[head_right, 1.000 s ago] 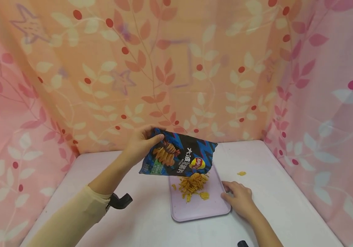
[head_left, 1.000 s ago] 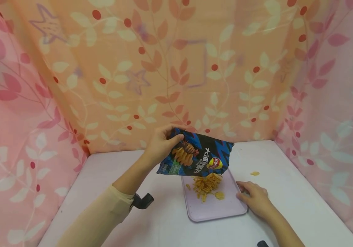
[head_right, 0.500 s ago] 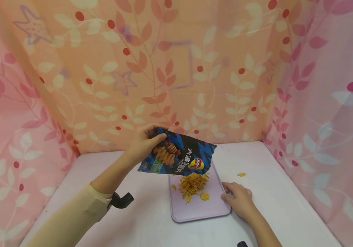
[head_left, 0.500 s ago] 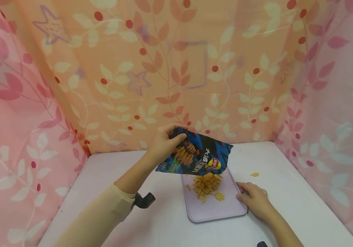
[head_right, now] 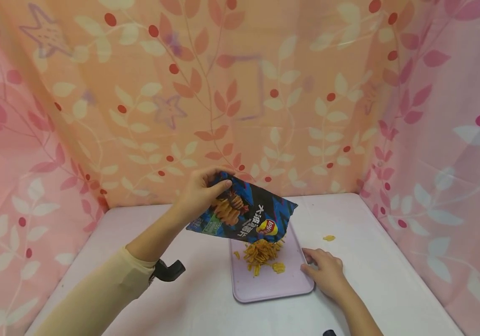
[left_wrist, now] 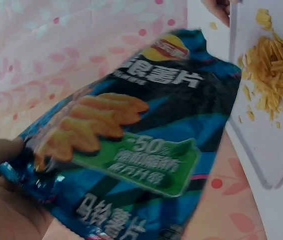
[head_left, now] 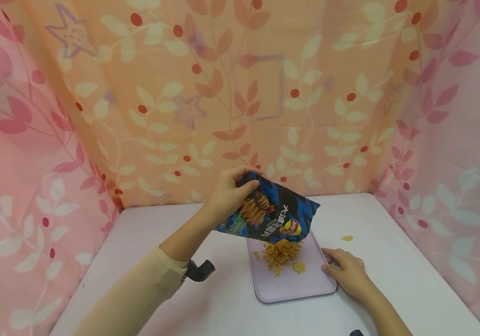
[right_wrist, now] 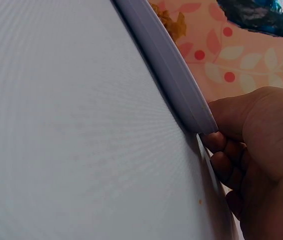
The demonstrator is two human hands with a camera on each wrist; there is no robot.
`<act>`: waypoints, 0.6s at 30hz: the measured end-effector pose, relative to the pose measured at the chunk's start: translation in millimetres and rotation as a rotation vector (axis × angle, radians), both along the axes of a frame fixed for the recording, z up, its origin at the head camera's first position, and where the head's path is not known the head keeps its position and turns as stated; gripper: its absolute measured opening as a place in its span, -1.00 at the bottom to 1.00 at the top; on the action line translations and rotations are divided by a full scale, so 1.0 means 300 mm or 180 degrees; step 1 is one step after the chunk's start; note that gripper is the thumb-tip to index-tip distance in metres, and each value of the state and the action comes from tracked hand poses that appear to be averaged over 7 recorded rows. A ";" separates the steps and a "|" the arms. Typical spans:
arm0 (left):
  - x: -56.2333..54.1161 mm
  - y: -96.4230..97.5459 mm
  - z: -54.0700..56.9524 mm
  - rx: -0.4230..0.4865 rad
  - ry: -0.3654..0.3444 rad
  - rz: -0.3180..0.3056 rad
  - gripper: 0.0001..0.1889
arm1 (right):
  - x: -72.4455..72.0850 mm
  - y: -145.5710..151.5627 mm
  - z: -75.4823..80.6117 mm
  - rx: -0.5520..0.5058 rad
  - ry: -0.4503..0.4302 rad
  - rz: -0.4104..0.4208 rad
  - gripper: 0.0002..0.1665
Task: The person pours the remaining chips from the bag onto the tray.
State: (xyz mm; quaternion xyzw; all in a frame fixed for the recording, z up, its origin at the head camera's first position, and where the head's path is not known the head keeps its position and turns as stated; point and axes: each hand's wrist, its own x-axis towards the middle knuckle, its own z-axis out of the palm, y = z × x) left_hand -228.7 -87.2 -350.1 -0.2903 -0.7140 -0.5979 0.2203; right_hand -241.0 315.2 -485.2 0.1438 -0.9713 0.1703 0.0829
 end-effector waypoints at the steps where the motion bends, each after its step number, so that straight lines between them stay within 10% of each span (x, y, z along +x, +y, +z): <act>1: 0.001 0.002 -0.001 -0.0003 -0.0002 0.0019 -0.79 | 0.000 0.000 0.000 0.0010 -0.0007 -0.0008 -0.41; 18: 0.001 -0.021 -0.045 0.0323 -0.0173 0.0042 -0.78 | -0.002 0.003 -0.004 0.0035 0.0002 -0.0028 -0.40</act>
